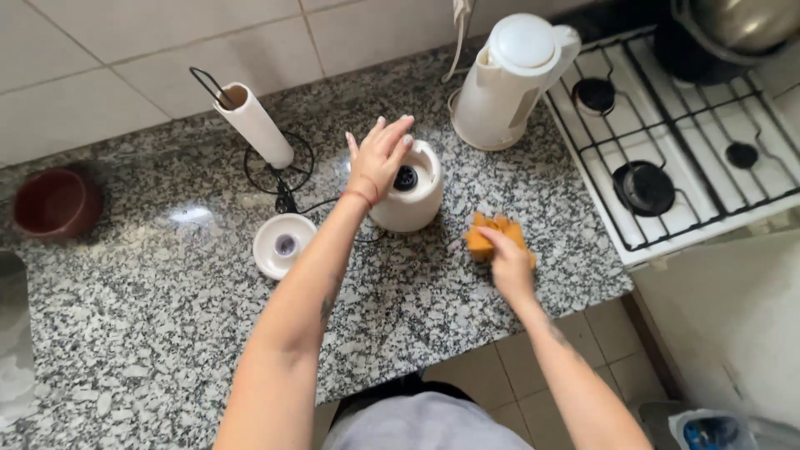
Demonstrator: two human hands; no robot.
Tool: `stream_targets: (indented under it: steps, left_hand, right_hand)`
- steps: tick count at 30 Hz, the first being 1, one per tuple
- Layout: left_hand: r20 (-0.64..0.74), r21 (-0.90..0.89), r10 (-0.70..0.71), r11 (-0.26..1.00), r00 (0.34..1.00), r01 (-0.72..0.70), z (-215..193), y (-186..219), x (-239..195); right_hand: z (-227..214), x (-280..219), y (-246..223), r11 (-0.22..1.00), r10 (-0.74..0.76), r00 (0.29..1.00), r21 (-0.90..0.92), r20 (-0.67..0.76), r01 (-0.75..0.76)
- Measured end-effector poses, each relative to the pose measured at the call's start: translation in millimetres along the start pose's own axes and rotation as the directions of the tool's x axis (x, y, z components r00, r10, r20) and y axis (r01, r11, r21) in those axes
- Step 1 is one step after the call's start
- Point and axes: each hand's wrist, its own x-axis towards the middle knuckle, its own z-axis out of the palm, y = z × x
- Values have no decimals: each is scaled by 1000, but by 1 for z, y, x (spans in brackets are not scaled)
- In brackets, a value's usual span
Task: Cleaning a blender base and its components at the sink and wiping down the kitchen countertop with a cloth.
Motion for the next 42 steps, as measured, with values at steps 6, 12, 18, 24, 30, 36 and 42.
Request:
stream_targets:
  steps: [6, 12, 18, 24, 30, 36, 42]
  left_hand:
    - [-216, -282, 260, 906, 941, -315, 20, 65, -132]
    - [292, -800, -52, 533, 955, 274, 35, 55, -215]
    - [198, -747, -88, 631, 976, 208, -20, 30, -267]
    - [-488, 53, 27, 999, 872, -1, -9, 18, -271]
    - [-54, -723, -871, 371, 488, 583, 31, 56, -258]
    - [121, -992, -976, -127, 182, -23, 106, 58, -273]
    - [-107, -991, -959, 82, 262, -105, 101, 75, -248]
  right_hand:
    - [-42, -52, -89, 454, 419, 908, 869, -15, -195]
    - [-11, -67, -133, 268, 388, 920, 947, 60, -175]
    - [-11, -56, -187, 234, 288, 930, 925, 228, -300]
    - [-72, 5, -263, 835, -546, 352, 464, 760, 295]
    - [-53, 168, -214, 548, -381, 449, -194, 809, 814]
    - [13, 237, -193, 578, -108, 137, -50, 985, 814]
    - [-5, 211, -175, 533, -338, 295, -76, 894, 842]
